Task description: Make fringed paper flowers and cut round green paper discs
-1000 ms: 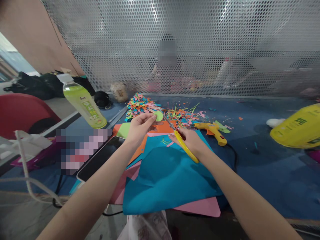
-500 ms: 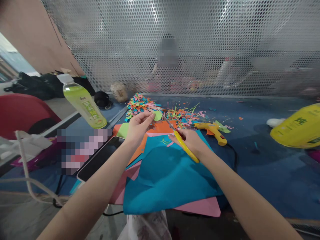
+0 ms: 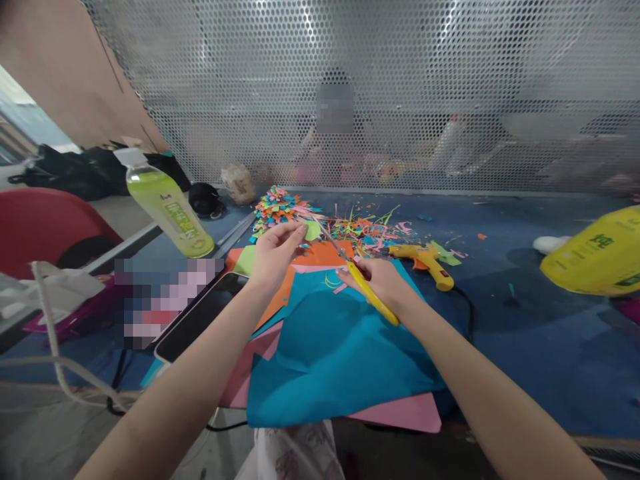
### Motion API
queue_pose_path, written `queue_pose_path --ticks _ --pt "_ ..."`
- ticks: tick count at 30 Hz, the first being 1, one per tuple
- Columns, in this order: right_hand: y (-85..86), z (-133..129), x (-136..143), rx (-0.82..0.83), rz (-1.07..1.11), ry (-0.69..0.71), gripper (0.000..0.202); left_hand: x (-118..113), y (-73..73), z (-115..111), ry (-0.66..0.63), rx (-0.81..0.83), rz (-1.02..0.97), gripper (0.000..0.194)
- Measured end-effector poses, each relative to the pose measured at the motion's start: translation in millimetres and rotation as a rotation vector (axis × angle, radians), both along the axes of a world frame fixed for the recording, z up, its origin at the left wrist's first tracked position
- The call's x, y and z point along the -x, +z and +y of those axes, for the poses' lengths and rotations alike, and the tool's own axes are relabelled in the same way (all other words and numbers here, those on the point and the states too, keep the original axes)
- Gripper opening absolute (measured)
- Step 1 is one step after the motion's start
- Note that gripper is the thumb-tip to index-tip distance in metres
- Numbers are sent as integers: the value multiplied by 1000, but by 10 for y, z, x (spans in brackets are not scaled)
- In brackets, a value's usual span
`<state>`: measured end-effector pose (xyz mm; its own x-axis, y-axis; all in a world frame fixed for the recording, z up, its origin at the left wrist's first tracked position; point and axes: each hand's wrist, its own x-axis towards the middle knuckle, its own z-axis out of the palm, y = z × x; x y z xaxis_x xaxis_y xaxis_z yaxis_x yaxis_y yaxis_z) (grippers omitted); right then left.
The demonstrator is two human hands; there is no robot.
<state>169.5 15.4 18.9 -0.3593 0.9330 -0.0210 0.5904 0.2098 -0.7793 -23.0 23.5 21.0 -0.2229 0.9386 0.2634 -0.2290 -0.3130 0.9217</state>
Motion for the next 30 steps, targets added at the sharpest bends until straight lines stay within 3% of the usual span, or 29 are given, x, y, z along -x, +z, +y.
queue_pose_path --ticks 11,22,30 --pt "3 -13 -5 3 -29 -10 41 7 9 -9 77 -6 5 19" --pt "110 -75 23 117 6 -42 39 16 40 -22 133 6 40 12" --pt "-22 -7 24 26 57 -47 42 5 -29 19 23 -34 34 22"
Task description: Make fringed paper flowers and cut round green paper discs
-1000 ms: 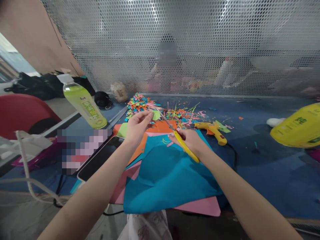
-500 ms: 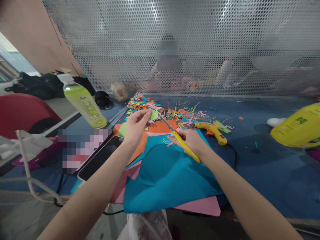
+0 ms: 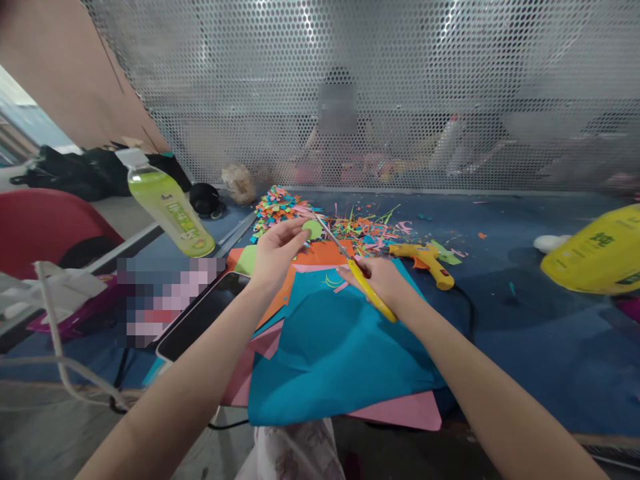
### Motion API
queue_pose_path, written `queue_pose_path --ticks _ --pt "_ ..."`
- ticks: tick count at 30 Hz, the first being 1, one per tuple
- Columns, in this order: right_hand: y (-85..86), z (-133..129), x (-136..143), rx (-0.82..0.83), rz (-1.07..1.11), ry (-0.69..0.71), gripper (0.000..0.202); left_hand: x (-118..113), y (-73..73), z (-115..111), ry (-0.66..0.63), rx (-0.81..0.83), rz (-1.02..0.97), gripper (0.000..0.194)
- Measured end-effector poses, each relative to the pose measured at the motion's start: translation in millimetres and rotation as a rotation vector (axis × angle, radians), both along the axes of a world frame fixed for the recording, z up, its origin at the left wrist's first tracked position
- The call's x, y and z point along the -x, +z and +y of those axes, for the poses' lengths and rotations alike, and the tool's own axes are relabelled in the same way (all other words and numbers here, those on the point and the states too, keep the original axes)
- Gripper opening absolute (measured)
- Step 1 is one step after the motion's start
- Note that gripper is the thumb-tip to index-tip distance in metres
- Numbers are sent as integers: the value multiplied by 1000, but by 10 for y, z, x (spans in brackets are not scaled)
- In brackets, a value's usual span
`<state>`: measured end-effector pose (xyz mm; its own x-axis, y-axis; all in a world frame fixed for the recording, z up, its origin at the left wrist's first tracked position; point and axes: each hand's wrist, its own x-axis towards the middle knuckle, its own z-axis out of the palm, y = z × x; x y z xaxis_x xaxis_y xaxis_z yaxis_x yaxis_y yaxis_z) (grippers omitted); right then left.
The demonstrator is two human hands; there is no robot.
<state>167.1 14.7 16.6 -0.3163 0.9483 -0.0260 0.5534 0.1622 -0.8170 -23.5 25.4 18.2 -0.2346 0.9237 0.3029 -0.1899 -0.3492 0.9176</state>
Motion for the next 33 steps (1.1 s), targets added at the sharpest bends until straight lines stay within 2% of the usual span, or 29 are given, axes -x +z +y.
queue_pose_path --ticks 3,8,33 --pt "-21 9 -10 21 32 -11 39 -17 3 -2 -41 32 -96 22" --pt "43 -20 -14 6 9 22 30 -63 58 -52 -169 100 -202 28" --pt "29 -42 -2 -33 21 65 35 -100 11 -75 -188 24 20 21"
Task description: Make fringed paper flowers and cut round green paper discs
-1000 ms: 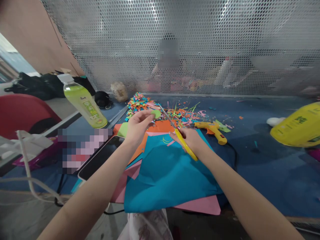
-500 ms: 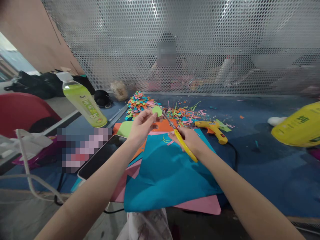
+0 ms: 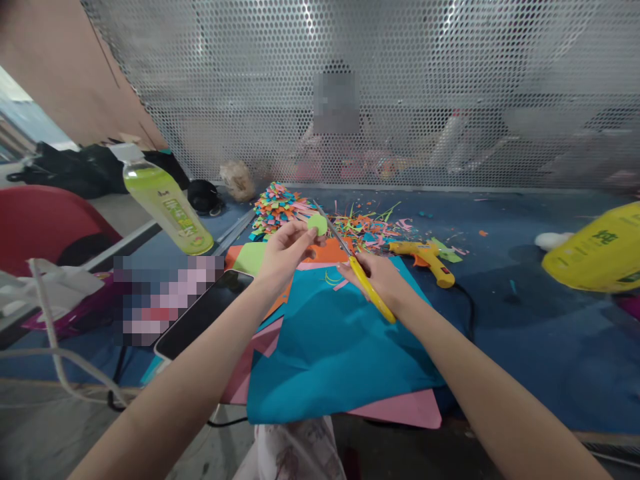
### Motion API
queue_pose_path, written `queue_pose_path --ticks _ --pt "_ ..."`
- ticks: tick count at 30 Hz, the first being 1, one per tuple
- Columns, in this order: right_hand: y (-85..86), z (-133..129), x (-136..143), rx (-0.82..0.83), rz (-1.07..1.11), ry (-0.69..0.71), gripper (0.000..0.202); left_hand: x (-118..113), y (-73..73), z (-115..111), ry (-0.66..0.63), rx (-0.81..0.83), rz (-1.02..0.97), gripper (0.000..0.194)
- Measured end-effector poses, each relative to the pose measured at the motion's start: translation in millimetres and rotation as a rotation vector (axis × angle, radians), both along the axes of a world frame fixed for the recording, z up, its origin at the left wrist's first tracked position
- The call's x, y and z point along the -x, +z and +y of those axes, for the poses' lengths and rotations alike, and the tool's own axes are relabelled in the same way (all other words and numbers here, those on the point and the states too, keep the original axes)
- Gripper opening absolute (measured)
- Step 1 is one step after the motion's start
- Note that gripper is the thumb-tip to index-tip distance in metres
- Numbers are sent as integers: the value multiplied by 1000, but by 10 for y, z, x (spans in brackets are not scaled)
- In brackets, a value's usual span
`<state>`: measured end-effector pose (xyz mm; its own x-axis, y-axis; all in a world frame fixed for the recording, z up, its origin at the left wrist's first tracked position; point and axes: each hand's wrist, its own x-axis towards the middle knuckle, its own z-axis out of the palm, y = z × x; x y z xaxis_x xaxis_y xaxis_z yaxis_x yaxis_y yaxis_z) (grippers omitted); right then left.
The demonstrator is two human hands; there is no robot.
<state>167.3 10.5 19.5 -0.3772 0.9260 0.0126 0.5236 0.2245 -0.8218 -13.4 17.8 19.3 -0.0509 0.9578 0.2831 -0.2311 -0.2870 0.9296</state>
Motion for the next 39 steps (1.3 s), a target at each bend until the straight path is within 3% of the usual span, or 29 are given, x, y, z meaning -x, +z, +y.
queue_pose_path --ticks 8,39 --pt "-53 50 -24 -73 -19 -12 38 -9 -1 5 11 3 6 21" --pt "-39 54 -24 -114 -50 -28 40 17 22 27 57 19 -37 21"
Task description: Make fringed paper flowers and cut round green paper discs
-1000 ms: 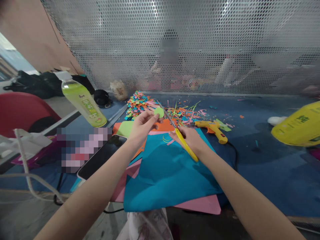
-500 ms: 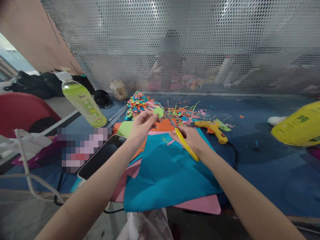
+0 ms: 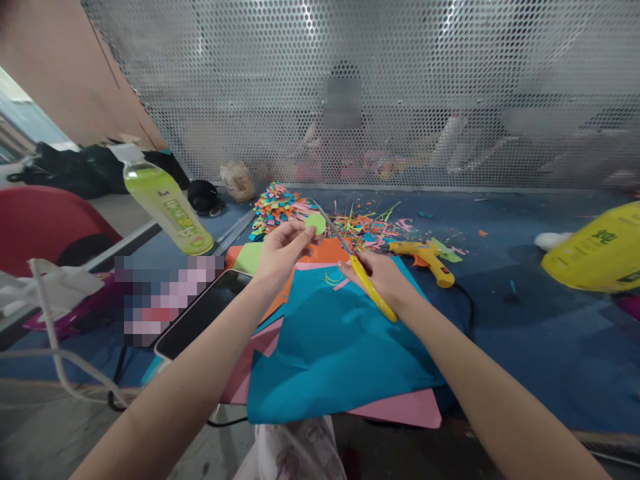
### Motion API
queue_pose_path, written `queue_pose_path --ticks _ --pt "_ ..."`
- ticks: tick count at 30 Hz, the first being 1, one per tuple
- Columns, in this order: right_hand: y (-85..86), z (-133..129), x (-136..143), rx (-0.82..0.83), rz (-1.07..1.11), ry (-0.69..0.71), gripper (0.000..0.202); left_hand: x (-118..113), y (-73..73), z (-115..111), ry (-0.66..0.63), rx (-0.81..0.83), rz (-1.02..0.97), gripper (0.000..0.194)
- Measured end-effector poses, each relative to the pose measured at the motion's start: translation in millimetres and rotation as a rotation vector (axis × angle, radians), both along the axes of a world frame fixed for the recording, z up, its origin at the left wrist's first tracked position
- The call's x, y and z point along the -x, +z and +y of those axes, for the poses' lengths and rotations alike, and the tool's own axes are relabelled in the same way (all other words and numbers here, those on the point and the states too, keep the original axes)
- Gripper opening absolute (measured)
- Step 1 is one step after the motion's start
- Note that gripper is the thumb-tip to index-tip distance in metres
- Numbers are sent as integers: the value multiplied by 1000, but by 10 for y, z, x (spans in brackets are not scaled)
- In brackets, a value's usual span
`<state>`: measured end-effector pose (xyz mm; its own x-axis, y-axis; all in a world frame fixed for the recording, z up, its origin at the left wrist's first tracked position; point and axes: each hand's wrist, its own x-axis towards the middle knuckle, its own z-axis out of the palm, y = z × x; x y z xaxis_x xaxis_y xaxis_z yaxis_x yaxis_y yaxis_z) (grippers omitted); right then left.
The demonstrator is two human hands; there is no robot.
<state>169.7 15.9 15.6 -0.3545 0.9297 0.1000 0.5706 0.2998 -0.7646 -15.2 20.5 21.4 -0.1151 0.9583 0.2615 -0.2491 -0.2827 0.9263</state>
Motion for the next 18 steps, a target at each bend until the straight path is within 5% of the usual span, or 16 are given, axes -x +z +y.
queue_pose_path --ticks 18 --pt "32 -25 16 60 8 1 38 1 -9 1 -4 10 22 23"
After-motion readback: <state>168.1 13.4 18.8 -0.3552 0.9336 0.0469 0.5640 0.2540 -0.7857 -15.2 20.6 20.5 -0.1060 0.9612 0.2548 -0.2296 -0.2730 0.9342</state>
